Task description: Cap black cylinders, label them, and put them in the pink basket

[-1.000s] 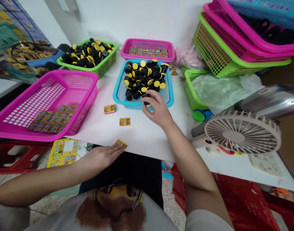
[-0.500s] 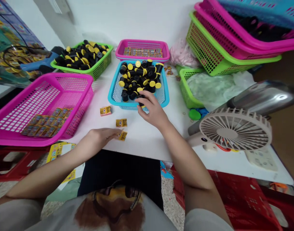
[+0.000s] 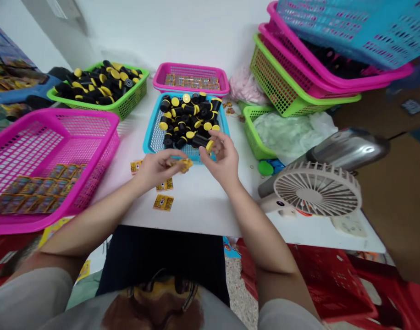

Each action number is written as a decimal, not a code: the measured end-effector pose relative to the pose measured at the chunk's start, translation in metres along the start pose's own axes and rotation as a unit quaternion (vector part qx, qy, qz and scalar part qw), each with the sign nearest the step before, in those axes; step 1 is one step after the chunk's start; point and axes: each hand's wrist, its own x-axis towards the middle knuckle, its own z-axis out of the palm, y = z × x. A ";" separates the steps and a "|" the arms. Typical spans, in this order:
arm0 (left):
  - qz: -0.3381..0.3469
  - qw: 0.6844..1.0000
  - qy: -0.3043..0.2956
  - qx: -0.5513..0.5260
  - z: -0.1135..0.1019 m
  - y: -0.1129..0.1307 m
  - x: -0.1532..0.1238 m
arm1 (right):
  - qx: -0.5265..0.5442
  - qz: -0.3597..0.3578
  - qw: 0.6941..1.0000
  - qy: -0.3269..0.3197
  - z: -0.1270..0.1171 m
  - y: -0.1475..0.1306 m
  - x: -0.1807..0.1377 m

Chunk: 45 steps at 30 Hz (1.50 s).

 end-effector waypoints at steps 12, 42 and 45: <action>-0.001 0.994 -0.109 -0.010 -0.001 -0.020 -0.002 | 0.065 0.107 0.991 -0.043 -0.002 -0.017 -0.006; -0.011 0.993 -0.101 -0.055 -0.001 -0.024 -0.003 | 0.038 -0.016 0.976 -0.213 -0.023 -0.015 0.003; 0.027 0.993 -0.116 -0.009 -0.001 -0.026 -0.002 | 0.035 0.000 0.968 -0.248 -0.023 -0.016 0.003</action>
